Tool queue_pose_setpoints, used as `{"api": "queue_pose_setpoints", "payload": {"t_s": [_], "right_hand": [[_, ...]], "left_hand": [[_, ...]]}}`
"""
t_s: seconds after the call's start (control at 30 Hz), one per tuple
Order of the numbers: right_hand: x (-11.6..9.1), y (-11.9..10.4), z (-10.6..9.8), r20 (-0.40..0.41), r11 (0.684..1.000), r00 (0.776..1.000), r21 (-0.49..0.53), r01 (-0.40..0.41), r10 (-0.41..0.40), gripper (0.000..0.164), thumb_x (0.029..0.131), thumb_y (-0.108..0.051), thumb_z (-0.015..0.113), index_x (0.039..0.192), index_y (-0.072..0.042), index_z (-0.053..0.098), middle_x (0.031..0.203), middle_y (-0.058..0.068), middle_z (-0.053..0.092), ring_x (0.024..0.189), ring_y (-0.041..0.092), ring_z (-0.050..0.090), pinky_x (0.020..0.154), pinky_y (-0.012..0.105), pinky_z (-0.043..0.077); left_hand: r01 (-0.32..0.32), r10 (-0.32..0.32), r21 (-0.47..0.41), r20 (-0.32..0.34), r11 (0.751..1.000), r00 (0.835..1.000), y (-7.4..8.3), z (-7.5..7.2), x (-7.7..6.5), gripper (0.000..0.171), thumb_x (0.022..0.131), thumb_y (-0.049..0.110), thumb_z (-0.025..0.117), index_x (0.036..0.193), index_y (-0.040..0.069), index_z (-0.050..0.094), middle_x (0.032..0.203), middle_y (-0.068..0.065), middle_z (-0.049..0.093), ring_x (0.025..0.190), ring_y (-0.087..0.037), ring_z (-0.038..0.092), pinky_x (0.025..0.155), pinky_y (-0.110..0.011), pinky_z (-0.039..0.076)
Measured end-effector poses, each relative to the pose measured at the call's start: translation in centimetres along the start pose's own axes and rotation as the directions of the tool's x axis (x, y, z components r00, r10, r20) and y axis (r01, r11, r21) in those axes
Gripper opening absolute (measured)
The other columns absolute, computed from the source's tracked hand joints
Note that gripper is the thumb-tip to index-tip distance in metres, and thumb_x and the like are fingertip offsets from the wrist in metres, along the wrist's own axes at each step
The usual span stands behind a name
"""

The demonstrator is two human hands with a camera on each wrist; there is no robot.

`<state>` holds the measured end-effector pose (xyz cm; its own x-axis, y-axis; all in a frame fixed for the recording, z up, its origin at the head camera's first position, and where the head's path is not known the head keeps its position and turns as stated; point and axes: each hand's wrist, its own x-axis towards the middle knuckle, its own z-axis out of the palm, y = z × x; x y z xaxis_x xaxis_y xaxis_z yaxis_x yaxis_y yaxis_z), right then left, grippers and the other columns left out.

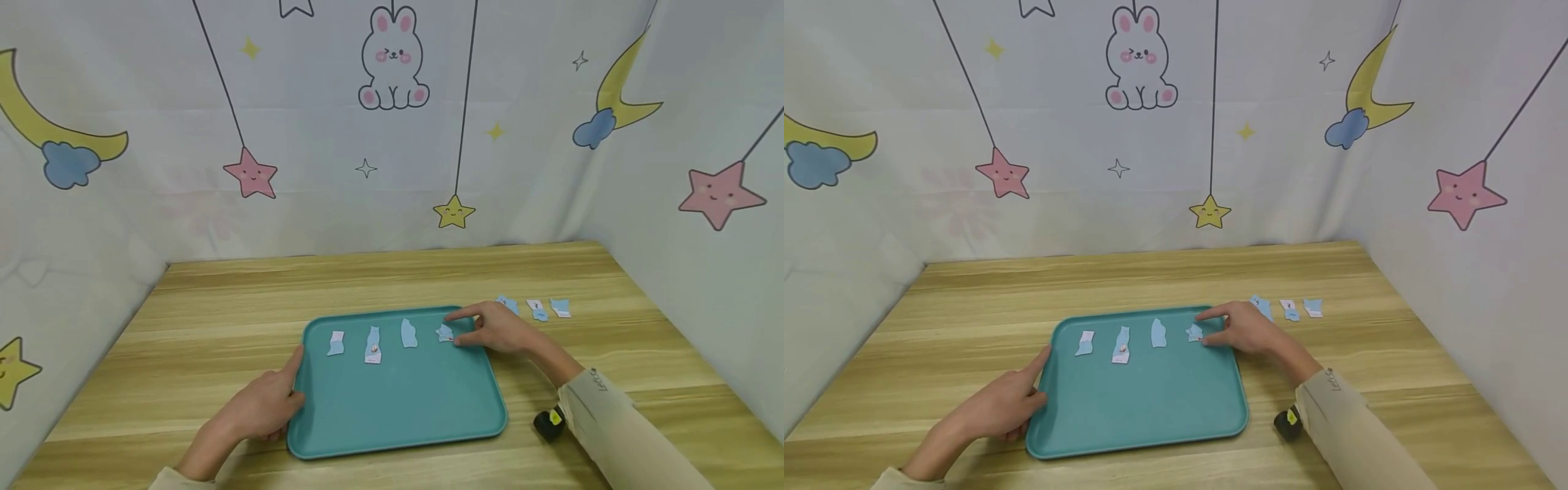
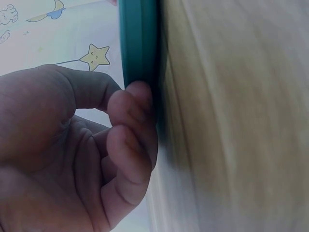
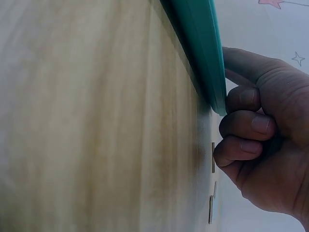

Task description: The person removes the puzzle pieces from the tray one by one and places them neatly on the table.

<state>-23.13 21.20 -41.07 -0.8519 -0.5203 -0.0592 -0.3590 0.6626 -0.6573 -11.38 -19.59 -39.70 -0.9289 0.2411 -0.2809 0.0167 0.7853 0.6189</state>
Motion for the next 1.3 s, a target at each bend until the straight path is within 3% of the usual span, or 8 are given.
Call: {"api": "queue_pose_setpoints", "payload": {"t_s": [0.67, 0.9, 1.07, 1.3], "right_hand": [[0.4, -0.9, -0.6, 0.070, 0.993, 0.998, -0.120, 0.002, 0.007, 0.044, 0.096, -0.027, 0.076, 0.138, -0.016, 0.072, 0.055, -0.010, 0.031, 0.053, 0.008, 0.033, 0.058, 0.024, 0.033], [0.7, -1.1, -0.5, 0.073, 0.989, 0.997, -0.145, 0.004, 0.006, 0.044, 0.096, -0.028, 0.076, 0.138, -0.017, 0.073, 0.070, -0.007, 0.046, 0.056, 0.008, 0.036, 0.059, 0.025, 0.034], [0.7, -1.1, -0.5, 0.080, 0.989, 0.997, -0.144, 0.007, 0.005, 0.042, 0.096, -0.027, 0.076, 0.137, -0.018, 0.074, 0.067, -0.005, 0.039, 0.054, 0.008, 0.034, 0.058, 0.024, 0.034], [0.8, -1.0, -0.5, 0.070, 0.991, 0.998, -0.136, 0.018, -0.009, 0.038, 0.096, -0.027, 0.076, 0.132, -0.018, 0.076, 0.073, -0.004, 0.046, 0.056, 0.010, 0.035, 0.060, 0.025, 0.035]], "left_hand": [[0.004, -0.004, -0.003, 0.002, 1.000, 1.000, 0.2, -0.1, 0.0, 0.081, 0.099, 0.004, 0.052, 0.166, -0.009, 0.008, 0.053, -0.008, 0.058, 0.039, -0.017, 0.052, 0.043, -0.033, 0.044], [0.020, -0.020, 0.002, -0.004, 1.000, 1.000, 0.2, 0.1, -0.1, 0.081, 0.099, 0.005, 0.052, 0.166, -0.008, 0.009, 0.053, -0.008, 0.058, 0.039, -0.017, 0.052, 0.044, -0.033, 0.044], [0.024, -0.024, 0.001, -0.006, 1.000, 1.000, 0.2, 0.1, -0.1, 0.081, 0.098, 0.004, 0.052, 0.166, -0.008, 0.009, 0.053, -0.008, 0.058, 0.039, -0.018, 0.052, 0.044, -0.033, 0.044], [0.034, -0.033, 0.007, -0.006, 0.999, 0.999, 0.2, 0.1, 0.0, 0.081, 0.099, 0.004, 0.052, 0.166, -0.008, 0.009, 0.054, -0.009, 0.058, 0.040, -0.018, 0.053, 0.045, -0.033, 0.045]]}}
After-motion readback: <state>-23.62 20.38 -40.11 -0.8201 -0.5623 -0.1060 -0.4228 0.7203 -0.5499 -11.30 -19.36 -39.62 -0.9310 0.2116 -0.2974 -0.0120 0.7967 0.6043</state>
